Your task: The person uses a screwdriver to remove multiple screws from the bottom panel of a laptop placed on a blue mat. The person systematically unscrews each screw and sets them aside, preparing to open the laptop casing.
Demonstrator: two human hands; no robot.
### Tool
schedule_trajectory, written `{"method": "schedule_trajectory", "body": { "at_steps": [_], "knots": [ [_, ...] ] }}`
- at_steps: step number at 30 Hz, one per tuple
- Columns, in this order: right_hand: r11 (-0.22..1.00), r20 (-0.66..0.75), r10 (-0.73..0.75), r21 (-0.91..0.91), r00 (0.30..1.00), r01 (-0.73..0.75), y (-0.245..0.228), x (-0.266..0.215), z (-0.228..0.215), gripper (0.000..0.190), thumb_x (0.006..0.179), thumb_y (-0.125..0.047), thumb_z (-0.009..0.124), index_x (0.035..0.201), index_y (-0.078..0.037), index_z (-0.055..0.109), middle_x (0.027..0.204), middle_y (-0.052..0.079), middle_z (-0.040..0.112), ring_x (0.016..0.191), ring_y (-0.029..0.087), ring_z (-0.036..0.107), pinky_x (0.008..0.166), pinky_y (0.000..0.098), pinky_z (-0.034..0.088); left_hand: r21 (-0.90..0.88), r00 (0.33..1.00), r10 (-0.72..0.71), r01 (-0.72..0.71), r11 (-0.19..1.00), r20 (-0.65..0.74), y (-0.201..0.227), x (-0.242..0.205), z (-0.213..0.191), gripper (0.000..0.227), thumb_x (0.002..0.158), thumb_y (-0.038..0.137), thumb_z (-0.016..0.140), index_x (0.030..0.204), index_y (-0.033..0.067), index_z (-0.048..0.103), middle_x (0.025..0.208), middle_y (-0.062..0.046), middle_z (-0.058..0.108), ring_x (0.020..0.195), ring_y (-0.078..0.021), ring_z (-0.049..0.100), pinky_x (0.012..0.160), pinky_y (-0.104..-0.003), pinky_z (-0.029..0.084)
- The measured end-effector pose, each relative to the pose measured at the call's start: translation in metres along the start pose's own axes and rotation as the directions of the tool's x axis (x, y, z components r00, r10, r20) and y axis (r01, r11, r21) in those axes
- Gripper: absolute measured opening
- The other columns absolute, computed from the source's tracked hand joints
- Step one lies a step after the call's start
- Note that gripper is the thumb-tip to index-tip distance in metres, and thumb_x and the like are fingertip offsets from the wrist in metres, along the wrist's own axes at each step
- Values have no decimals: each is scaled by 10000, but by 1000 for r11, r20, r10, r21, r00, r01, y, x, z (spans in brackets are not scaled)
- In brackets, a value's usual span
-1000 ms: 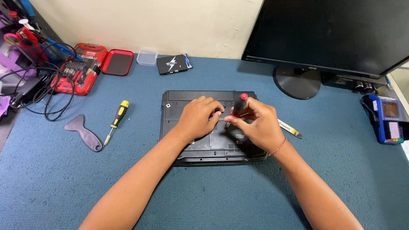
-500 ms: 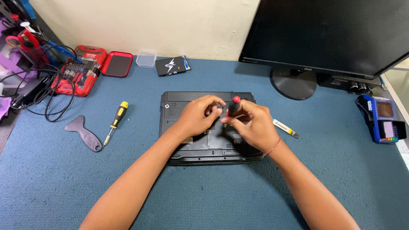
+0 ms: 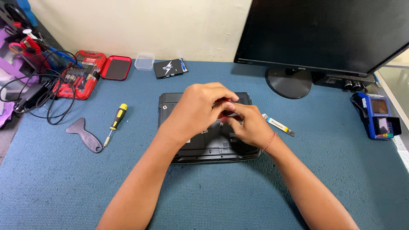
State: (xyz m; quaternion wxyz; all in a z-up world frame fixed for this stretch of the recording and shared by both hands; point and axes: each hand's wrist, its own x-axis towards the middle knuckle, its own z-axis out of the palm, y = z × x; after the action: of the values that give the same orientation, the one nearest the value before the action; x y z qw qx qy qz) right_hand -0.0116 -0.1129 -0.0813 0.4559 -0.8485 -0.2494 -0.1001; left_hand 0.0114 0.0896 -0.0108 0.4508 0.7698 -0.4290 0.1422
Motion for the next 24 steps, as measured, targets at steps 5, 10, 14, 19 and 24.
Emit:
{"method": "schedule_trajectory", "body": {
  "at_steps": [5, 10, 14, 19, 24],
  "knots": [
    [998, 76, 42, -39, 996, -39, 4, -2, -5, 70, 930, -18, 685, 964, -70, 719, 855, 147, 754, 809, 332, 731, 665, 469, 618, 176, 996, -85, 82, 981, 7, 4, 8, 6, 95, 841, 160, 823, 884, 115, 751, 767, -34, 710, 728, -252, 731, 659, -344, 602],
    [993, 155, 112, -41, 982, -107, -16, -1, -15, 137, 933, 35, 627, 978, -70, 702, 866, 177, 767, 814, 386, 730, 715, 508, 592, 241, 985, -169, 169, 956, -22, 3, 9, 16, 171, 792, 243, 860, 818, 126, 738, 694, -13, 655, 652, -213, 703, 587, -323, 582],
    [995, 76, 95, -12, 993, -94, -45, 6, -17, 223, 841, -70, 804, 1025, -85, 679, 931, 142, 758, 865, 332, 747, 807, 478, 603, 277, 984, -129, 159, 947, -125, 3, 10, 17, 247, 755, 312, 873, 760, 145, 691, 620, -11, 590, 610, -248, 673, 581, -356, 571],
    [994, -192, 105, 54, 976, -96, -25, 4, -4, 391, 675, -118, 974, 950, -74, 699, 753, 57, 686, 698, 182, 714, 703, 336, 626, 281, 971, -136, 188, 941, -195, 4, 11, 20, 249, 722, 310, 842, 724, 142, 659, 580, -27, 546, 570, -284, 646, 545, -391, 553],
    [993, -285, 32, -102, 958, -63, 27, -5, 8, 297, 687, -39, 906, 883, -79, 686, 679, 75, 632, 649, 231, 686, 649, 367, 579, 358, 938, 0, 132, 925, -346, 10, 14, 31, 408, 720, 419, 828, 640, 210, 488, 547, 50, 435, 486, -178, 560, 501, -284, 487]
  ]
}}
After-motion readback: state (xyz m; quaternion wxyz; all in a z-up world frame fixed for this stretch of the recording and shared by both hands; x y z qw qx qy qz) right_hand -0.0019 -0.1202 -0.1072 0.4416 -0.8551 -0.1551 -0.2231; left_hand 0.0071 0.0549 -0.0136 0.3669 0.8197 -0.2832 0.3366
